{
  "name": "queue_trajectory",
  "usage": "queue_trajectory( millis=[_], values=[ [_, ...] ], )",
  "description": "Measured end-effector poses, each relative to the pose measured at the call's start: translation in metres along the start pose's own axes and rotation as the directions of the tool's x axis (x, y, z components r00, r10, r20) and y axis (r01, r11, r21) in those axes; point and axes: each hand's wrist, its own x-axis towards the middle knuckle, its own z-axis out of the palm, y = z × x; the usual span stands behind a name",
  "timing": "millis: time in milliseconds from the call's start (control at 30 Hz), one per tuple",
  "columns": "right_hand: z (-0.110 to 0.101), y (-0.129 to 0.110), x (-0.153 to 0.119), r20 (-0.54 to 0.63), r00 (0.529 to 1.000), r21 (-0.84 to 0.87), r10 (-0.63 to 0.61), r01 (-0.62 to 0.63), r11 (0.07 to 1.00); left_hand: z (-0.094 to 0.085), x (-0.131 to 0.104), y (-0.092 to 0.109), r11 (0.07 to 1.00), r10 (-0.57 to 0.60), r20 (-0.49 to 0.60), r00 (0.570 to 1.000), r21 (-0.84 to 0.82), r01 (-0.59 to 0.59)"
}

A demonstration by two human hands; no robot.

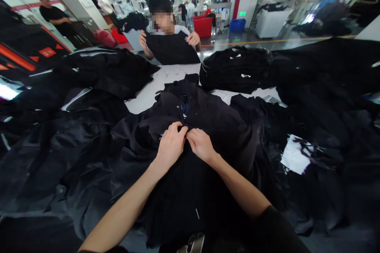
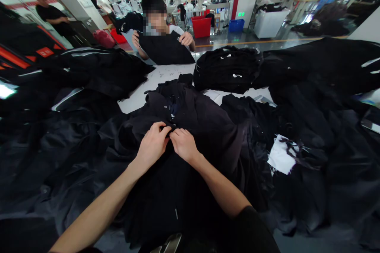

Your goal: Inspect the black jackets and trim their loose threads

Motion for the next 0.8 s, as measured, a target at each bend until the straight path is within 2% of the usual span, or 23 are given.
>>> queue_trajectory(
  millis=[100, 167, 333, 400, 533, 633, 800],
  values=[
    [0.0, 0.001, 0.0, 0.022, 0.999, -0.057, -0.023, 0.024, 0.998, 0.001, 0.003, -0.004, 0.996, 0.07, 0.064, 0.996, 0.043, -0.073],
    [0.002, 0.002, -0.001, 0.044, 0.998, -0.097, -0.043, 0.047, 0.994, 0.006, 0.005, -0.009, 0.997, 0.069, 0.099, 0.993, 0.013, -0.071],
    [0.01, 0.004, -0.004, 0.103, 0.992, -0.157, -0.074, 0.09, 0.984, 0.021, 0.004, -0.023, 0.962, 0.064, 0.162, 0.985, -0.271, -0.018],
    [0.012, 0.003, -0.004, 0.093, 0.995, -0.121, -0.041, 0.052, 0.991, 0.026, 0.003, -0.026, 0.941, 0.053, 0.157, 0.986, -0.338, 0.004],
    [0.01, 0.003, -0.002, 0.047, 0.995, 0.071, 0.091, -0.094, 0.993, 0.03, -0.002, -0.025, 0.923, 0.019, 0.105, 0.994, -0.384, 0.023],
    [0.007, 0.005, 0.0, 0.053, 0.988, 0.084, 0.148, -0.152, 0.985, 0.031, -0.005, -0.024, 0.909, 0.009, 0.059, 0.998, -0.417, 0.017],
    [0.008, 0.011, 0.002, 0.109, 0.994, -0.108, -0.023, 0.035, 0.994, 0.035, -0.008, -0.026, 0.883, -0.024, 0.026, 0.999, -0.469, 0.034]
  ],
)
